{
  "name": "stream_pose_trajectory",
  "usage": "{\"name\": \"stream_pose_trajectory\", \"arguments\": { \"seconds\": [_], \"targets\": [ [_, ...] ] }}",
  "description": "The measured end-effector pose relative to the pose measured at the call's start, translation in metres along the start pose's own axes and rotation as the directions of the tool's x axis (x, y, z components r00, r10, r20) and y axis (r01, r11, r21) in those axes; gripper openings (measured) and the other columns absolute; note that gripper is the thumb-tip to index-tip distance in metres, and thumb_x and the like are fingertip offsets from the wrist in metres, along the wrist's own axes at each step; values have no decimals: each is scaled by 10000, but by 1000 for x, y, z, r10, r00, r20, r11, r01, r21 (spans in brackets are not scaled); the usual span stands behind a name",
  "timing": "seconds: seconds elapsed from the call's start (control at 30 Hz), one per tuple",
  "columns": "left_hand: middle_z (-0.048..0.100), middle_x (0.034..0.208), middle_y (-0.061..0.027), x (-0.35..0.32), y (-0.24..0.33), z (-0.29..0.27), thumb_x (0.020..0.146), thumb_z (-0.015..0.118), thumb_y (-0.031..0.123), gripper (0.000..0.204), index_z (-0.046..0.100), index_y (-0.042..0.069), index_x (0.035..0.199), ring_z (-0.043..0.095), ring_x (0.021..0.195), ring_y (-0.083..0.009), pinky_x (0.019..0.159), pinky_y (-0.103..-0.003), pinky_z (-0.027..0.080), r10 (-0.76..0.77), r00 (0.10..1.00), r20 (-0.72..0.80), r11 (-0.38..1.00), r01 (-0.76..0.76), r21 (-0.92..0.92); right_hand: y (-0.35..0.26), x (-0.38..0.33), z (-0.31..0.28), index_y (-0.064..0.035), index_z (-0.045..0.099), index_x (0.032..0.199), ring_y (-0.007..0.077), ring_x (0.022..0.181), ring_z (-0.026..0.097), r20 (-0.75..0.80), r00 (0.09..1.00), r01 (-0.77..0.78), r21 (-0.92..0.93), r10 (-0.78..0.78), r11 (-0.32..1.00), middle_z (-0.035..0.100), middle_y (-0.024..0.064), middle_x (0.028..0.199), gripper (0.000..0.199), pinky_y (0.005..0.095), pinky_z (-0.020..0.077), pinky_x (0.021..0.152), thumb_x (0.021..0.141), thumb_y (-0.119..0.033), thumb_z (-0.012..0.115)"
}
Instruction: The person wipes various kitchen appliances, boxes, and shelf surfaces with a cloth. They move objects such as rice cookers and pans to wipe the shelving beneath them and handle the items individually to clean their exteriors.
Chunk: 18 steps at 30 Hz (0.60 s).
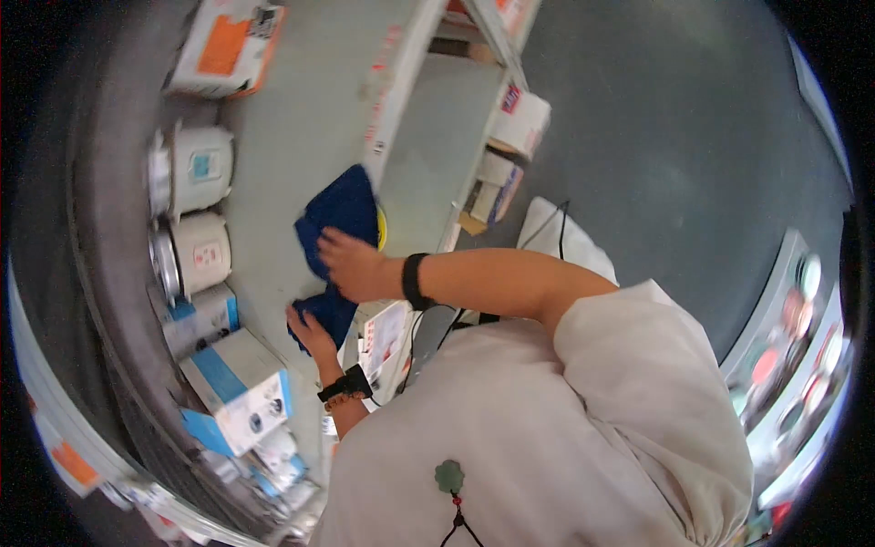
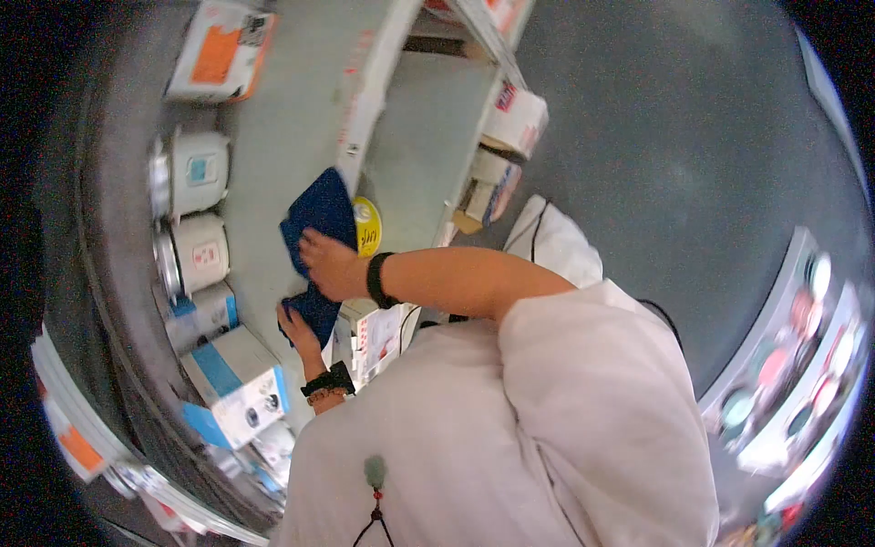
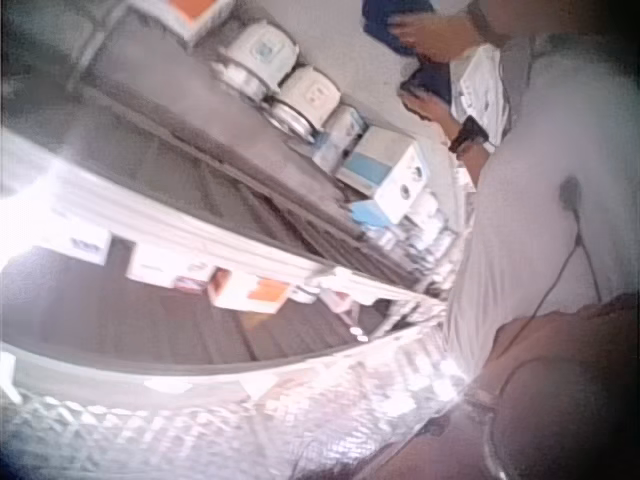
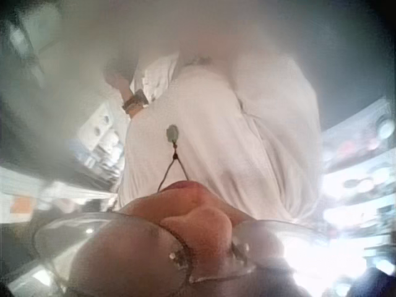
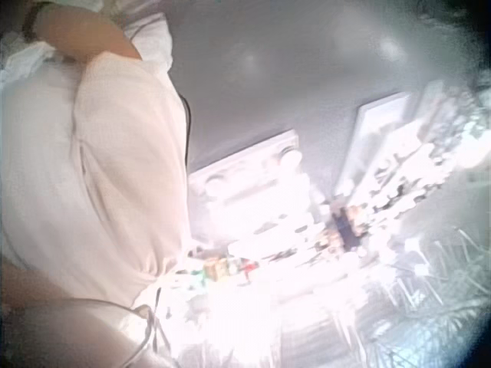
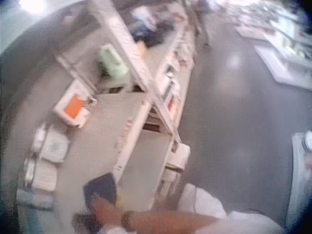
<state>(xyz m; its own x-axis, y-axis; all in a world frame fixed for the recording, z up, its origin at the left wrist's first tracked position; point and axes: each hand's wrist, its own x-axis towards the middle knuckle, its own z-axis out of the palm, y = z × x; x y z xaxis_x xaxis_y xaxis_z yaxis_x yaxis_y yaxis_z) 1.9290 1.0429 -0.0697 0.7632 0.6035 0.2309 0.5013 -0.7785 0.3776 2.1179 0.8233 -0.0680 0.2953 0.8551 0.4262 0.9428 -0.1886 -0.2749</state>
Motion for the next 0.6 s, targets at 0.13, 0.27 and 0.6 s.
{"name": "stream_pose_trajectory", "arguments": {
  "seconds": [0.13,0.27,0.6],
  "targets": [
    [316,1494,-254,5,-22,-5,1021,407,274,532,343,-74,1418,310,1377,-372,1152,-411,215,-18,997,69,1000,17,12,-21,-9,17,-103,671,1157,333,1358,346,-46,998,31,-15,-32,999,533,129,1349,424,547,74,1166,896,-384,491],
    [292,1507,-249,6,-13,-7,1027,379,299,550,324,-73,1428,291,1384,-369,1153,-407,205,-49,997,59,999,48,9,-18,-12,38,-86,719,1005,309,1307,406,-321,947,7,3,-6,1000,602,109,1237,358,510,141,1169,877,-352,517],
    [329,1506,-198,-44,18,-36,1038,334,327,566,276,-38,1467,309,1392,-321,1156,-384,195,304,929,209,934,-248,-258,-91,-15,54,-19,638,854,292,1089,548,-365,930,148,245,-50,958,620,134,1012,171,452,277,1131,741,-140,593]
  ]
}}
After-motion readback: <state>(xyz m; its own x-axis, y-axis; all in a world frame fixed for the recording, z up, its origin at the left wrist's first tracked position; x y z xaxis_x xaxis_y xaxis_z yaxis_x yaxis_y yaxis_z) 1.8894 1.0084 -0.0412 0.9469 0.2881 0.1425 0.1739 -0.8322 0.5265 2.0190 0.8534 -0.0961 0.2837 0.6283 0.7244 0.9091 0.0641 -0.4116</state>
